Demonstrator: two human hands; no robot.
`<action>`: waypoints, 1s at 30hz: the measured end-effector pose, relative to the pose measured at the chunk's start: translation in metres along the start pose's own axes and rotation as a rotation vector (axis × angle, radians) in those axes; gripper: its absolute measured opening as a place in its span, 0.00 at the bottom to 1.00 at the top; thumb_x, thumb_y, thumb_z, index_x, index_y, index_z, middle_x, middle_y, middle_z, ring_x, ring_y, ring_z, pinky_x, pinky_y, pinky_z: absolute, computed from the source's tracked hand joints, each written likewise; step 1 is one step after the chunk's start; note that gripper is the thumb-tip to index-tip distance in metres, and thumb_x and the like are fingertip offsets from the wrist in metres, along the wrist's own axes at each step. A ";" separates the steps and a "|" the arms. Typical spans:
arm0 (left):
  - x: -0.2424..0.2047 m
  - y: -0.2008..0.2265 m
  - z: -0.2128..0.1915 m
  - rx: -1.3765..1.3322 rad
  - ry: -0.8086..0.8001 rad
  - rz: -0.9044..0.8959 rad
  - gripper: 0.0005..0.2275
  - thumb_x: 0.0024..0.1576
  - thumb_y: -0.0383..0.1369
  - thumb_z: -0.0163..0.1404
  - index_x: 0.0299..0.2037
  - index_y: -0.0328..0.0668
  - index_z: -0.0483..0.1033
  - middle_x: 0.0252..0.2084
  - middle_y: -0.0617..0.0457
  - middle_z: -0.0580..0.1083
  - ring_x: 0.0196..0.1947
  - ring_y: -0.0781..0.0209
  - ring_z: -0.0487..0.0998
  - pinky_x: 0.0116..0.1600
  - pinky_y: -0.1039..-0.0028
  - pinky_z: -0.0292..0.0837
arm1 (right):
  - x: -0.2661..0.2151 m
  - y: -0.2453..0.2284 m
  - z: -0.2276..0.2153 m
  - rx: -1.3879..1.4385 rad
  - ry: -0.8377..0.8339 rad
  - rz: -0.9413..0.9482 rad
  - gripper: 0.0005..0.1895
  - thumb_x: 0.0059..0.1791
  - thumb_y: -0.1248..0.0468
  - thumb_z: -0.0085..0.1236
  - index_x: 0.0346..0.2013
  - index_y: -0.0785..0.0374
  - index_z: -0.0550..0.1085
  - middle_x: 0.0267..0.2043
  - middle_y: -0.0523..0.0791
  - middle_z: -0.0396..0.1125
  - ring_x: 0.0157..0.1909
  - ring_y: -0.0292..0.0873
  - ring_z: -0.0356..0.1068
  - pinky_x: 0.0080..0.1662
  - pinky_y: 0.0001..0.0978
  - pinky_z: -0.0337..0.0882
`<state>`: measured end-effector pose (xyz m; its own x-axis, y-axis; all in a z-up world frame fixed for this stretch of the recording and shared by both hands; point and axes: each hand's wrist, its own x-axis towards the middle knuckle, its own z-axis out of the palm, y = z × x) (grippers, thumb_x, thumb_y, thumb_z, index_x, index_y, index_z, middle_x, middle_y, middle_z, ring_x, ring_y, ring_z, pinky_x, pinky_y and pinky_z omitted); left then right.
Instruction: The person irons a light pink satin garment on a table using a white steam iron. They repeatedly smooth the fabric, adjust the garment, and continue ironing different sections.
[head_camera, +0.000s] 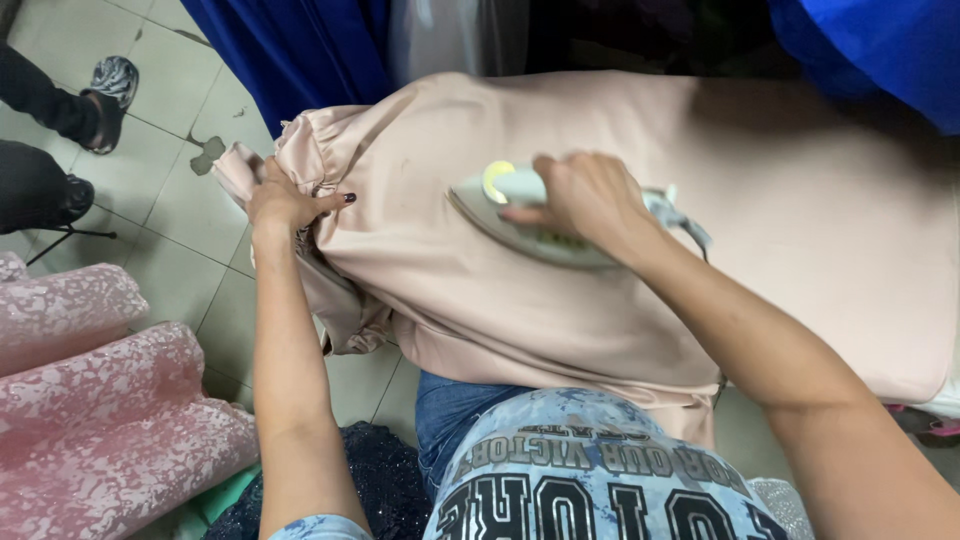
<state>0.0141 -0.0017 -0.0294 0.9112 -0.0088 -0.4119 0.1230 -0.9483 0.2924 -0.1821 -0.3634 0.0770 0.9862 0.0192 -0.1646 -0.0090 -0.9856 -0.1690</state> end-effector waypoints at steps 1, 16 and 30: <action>0.002 -0.001 0.001 -0.002 0.008 0.001 0.50 0.40 0.51 0.73 0.67 0.34 0.55 0.59 0.30 0.72 0.64 0.31 0.70 0.65 0.49 0.66 | 0.017 0.001 0.002 -0.002 0.007 -0.003 0.35 0.44 0.32 0.62 0.43 0.60 0.77 0.32 0.56 0.75 0.40 0.63 0.78 0.43 0.57 0.76; 0.006 -0.005 0.008 0.017 0.013 0.004 0.57 0.35 0.58 0.72 0.70 0.35 0.53 0.59 0.33 0.73 0.64 0.35 0.71 0.65 0.49 0.65 | -0.068 -0.026 -0.019 0.050 -0.159 0.039 0.33 0.46 0.34 0.59 0.43 0.61 0.75 0.33 0.59 0.75 0.42 0.64 0.78 0.45 0.58 0.76; 0.030 -0.020 0.017 0.040 -0.064 -0.018 0.58 0.37 0.60 0.69 0.74 0.43 0.48 0.64 0.38 0.71 0.68 0.41 0.69 0.69 0.48 0.59 | 0.036 -0.082 0.027 0.121 -0.020 -0.158 0.33 0.44 0.33 0.61 0.38 0.61 0.77 0.31 0.54 0.75 0.40 0.60 0.79 0.44 0.54 0.77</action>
<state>0.0320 0.0118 -0.0618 0.8816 -0.0105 -0.4719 0.1224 -0.9605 0.2500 -0.1507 -0.2777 0.0583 0.9735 0.1761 -0.1459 0.1242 -0.9428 -0.3094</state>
